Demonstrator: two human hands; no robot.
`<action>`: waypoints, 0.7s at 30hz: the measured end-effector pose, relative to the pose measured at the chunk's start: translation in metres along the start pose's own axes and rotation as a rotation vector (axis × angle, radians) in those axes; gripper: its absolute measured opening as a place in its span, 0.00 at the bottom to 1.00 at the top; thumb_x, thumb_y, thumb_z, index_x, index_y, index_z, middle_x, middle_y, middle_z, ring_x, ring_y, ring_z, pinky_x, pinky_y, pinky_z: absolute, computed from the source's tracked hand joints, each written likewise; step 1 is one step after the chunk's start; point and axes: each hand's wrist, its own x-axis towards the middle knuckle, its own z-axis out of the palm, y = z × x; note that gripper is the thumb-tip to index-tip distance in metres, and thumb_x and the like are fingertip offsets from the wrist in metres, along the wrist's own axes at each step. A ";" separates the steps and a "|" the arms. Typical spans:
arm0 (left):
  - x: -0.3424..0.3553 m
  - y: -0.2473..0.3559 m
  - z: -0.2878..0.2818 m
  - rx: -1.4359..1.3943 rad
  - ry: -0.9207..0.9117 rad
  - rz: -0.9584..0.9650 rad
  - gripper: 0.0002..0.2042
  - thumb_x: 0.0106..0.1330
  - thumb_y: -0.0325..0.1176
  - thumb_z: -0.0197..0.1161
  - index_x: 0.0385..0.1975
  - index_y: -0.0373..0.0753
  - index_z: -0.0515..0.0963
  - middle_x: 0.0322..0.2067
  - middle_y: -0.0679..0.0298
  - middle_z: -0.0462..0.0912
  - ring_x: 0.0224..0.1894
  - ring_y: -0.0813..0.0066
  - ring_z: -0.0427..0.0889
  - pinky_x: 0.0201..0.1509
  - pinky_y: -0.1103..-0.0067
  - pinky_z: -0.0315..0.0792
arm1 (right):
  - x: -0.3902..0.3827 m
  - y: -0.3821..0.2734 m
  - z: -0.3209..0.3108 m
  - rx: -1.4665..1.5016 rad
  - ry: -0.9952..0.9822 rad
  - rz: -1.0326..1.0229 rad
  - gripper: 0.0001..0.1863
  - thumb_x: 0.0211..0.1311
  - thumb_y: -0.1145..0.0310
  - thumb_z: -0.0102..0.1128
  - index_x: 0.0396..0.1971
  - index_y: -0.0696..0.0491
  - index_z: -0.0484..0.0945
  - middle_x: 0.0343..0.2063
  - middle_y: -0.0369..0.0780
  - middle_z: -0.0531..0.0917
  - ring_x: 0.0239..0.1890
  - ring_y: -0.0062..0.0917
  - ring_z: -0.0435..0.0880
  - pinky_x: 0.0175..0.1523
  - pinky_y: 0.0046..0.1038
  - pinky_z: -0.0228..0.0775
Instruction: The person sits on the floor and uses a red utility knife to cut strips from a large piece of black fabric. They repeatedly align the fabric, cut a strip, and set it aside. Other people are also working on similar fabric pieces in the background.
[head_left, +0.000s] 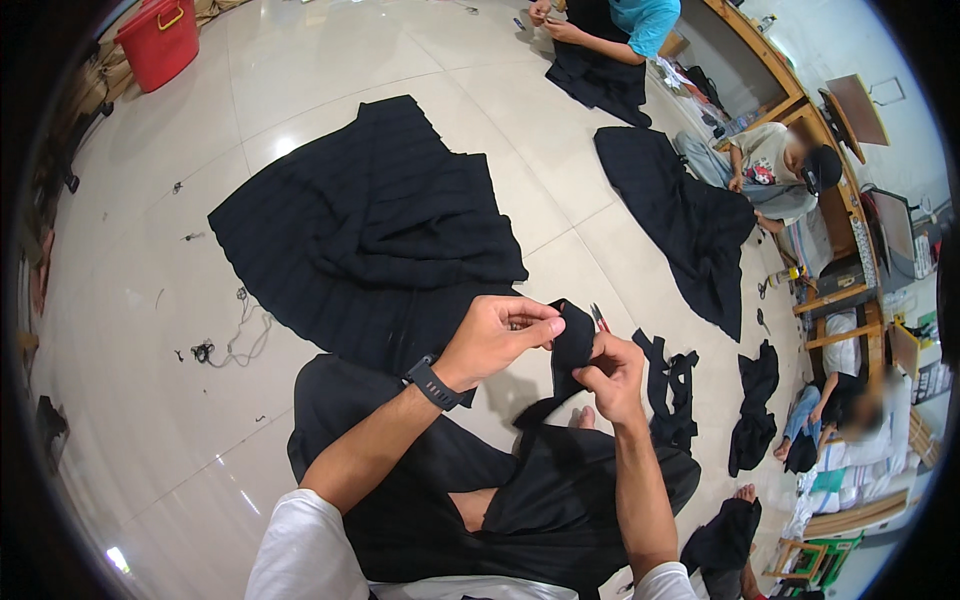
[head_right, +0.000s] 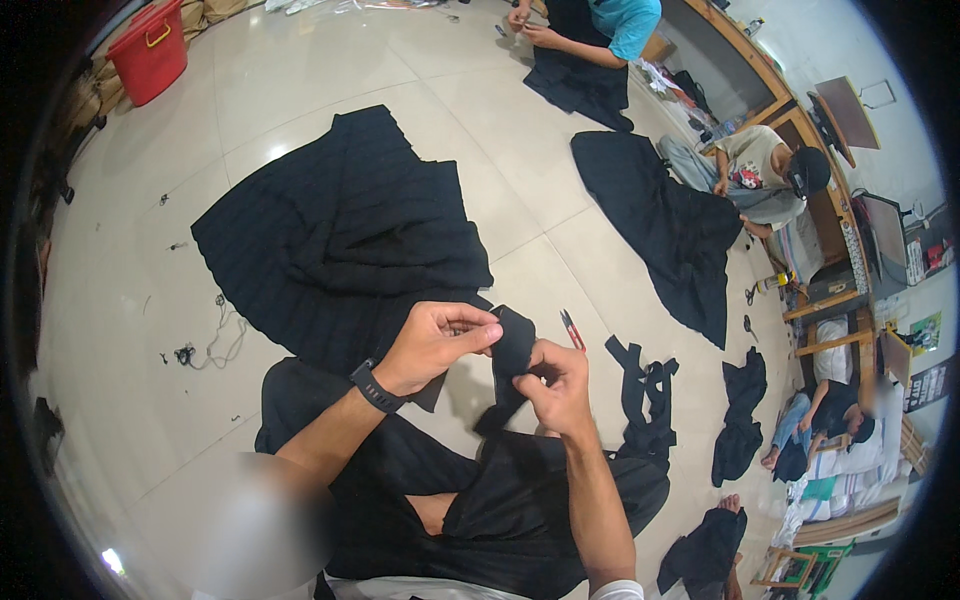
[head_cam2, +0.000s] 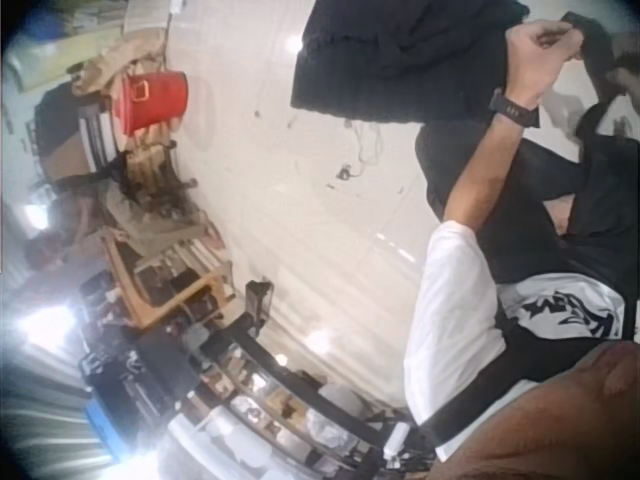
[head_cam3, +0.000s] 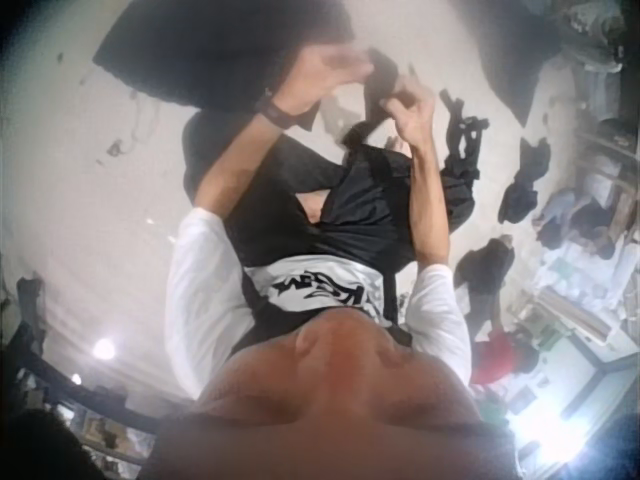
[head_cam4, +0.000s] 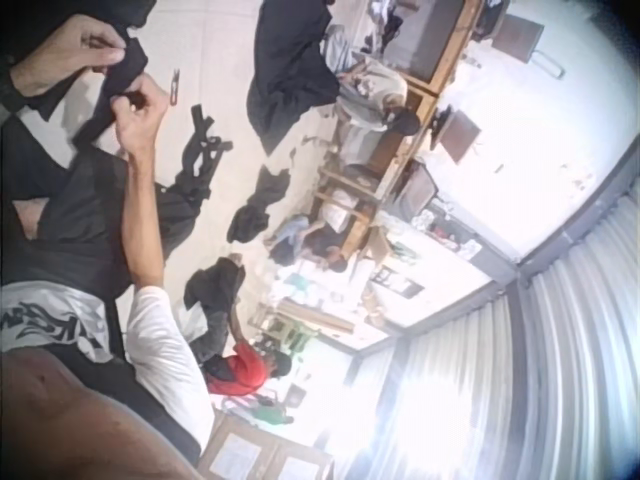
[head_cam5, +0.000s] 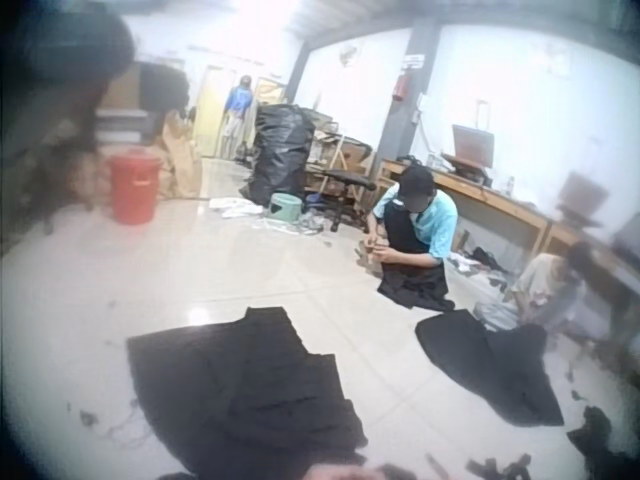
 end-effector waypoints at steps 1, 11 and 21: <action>0.000 0.000 0.000 -0.007 0.003 0.009 0.11 0.67 0.28 0.72 0.44 0.27 0.85 0.35 0.60 0.88 0.35 0.80 0.86 0.44 0.82 0.81 | 0.000 0.000 0.000 -0.007 -0.005 0.008 0.09 0.44 0.82 0.61 0.18 0.55 0.69 0.19 0.30 0.75 0.25 0.11 0.72 0.30 0.20 0.60; -0.001 -0.001 -0.003 0.123 0.048 0.057 0.09 0.68 0.28 0.70 0.41 0.27 0.86 0.30 0.63 0.87 0.30 0.83 0.83 0.36 0.85 0.77 | -0.001 0.006 0.025 0.148 0.274 0.059 0.16 0.67 0.73 0.70 0.18 0.56 0.78 0.21 0.28 0.77 0.26 0.10 0.68 0.32 0.20 0.57; 0.004 -0.007 -0.011 0.042 -0.015 0.048 0.08 0.72 0.29 0.65 0.42 0.29 0.83 0.34 0.59 0.88 0.36 0.76 0.87 0.43 0.80 0.82 | -0.005 0.011 0.027 0.176 0.329 0.050 0.16 0.64 0.77 0.69 0.16 0.56 0.76 0.17 0.27 0.74 0.22 0.09 0.65 0.29 0.19 0.53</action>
